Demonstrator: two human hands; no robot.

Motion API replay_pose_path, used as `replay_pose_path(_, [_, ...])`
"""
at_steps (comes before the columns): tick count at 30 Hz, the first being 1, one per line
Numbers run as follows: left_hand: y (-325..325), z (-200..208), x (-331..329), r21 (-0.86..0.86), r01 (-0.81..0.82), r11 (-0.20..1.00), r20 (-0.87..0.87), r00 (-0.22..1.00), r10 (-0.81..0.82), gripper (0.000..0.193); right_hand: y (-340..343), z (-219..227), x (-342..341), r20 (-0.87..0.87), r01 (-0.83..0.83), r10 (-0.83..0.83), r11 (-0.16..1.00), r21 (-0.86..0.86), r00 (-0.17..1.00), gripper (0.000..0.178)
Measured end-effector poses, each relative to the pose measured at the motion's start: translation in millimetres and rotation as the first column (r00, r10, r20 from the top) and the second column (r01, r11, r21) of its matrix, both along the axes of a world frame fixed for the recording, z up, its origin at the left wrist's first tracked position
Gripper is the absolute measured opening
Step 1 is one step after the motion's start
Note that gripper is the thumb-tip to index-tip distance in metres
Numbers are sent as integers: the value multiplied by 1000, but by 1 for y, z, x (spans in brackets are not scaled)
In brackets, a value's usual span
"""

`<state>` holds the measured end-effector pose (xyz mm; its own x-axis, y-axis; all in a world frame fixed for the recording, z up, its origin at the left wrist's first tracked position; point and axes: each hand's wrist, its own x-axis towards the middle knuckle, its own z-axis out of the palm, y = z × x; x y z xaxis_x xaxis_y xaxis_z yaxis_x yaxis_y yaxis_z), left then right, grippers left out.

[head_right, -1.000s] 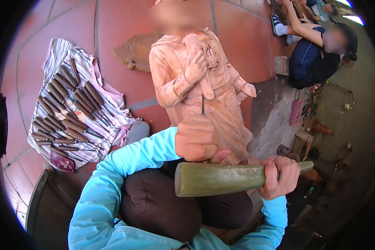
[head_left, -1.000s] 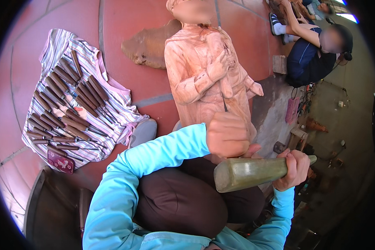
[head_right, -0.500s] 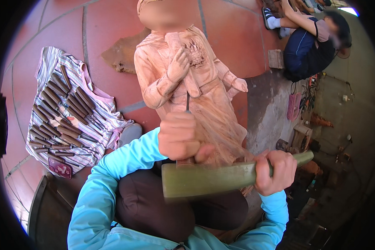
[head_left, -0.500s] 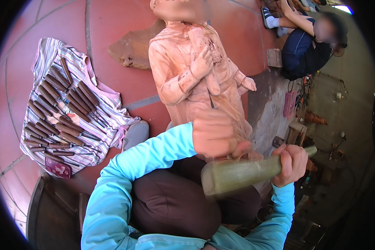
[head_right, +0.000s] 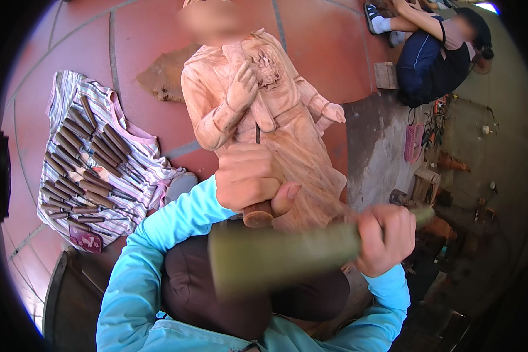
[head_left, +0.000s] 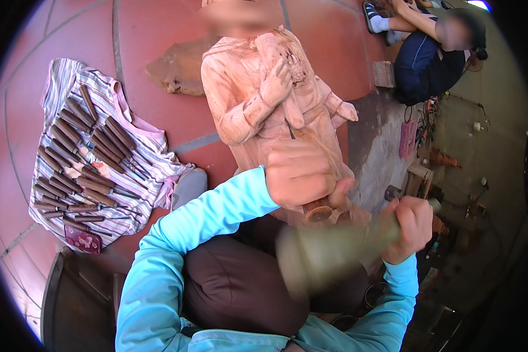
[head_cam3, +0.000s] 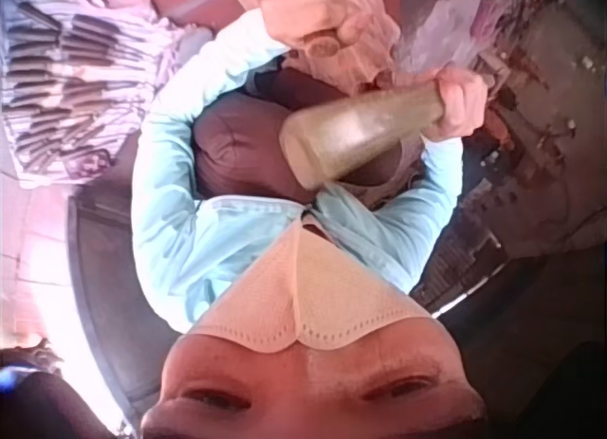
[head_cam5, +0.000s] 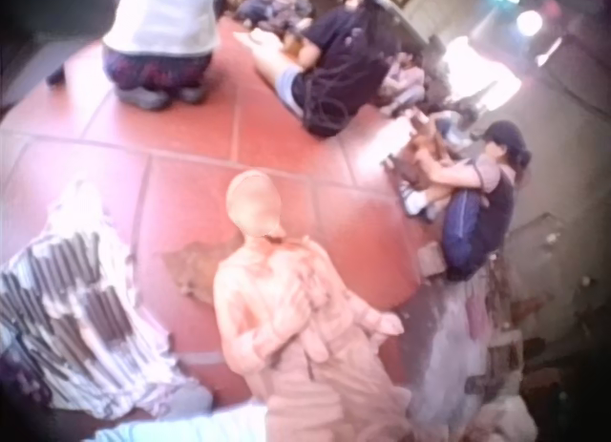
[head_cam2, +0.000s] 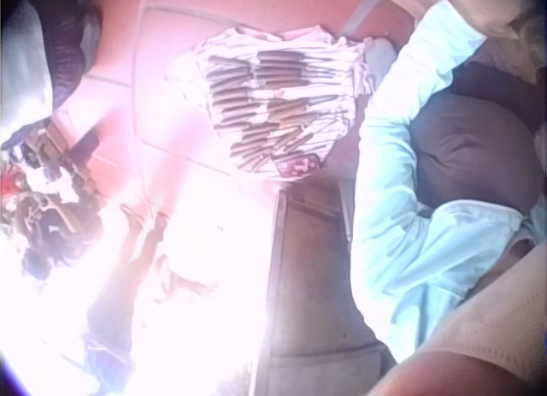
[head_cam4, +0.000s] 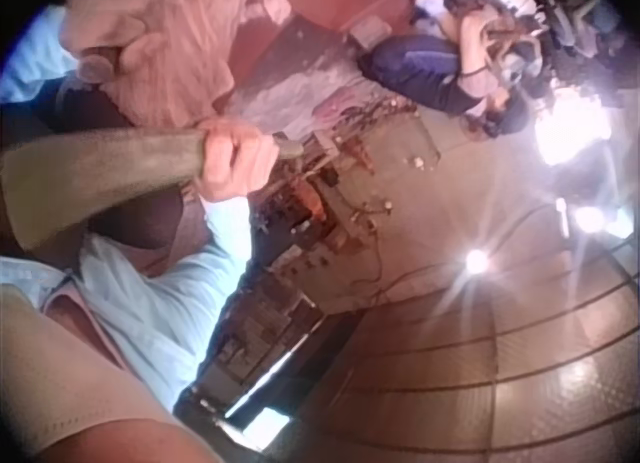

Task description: The person is carving a wooden statue of a man using a chisel and a wooden mallet. They repeatedly strike the chisel to shape the wood, focusing on the torso and arm areas of the figure.

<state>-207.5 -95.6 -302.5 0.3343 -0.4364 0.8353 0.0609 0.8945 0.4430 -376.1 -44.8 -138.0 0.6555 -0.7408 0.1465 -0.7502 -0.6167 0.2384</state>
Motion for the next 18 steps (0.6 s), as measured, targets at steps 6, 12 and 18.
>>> replay_pose_path(6, [22, 13, 14, -45, -7, 999, 208, 978, 16, 26, 4, -11, -11, 141, -83, 95, 992, -92, 985, 38])
replay_pose_path(12, [5, 13, -2, -22, -32, 999, 51, 998, 33, 26, 6, -12, -8, 275, -109, 132, 989, -98, 952, 43])
replay_pose_path(18, [2, 4, 4, -63, -18, 998, -16, 1000, 17, 23, 5, -11, -7, 287, -158, 176, 984, -84, 942, 46])
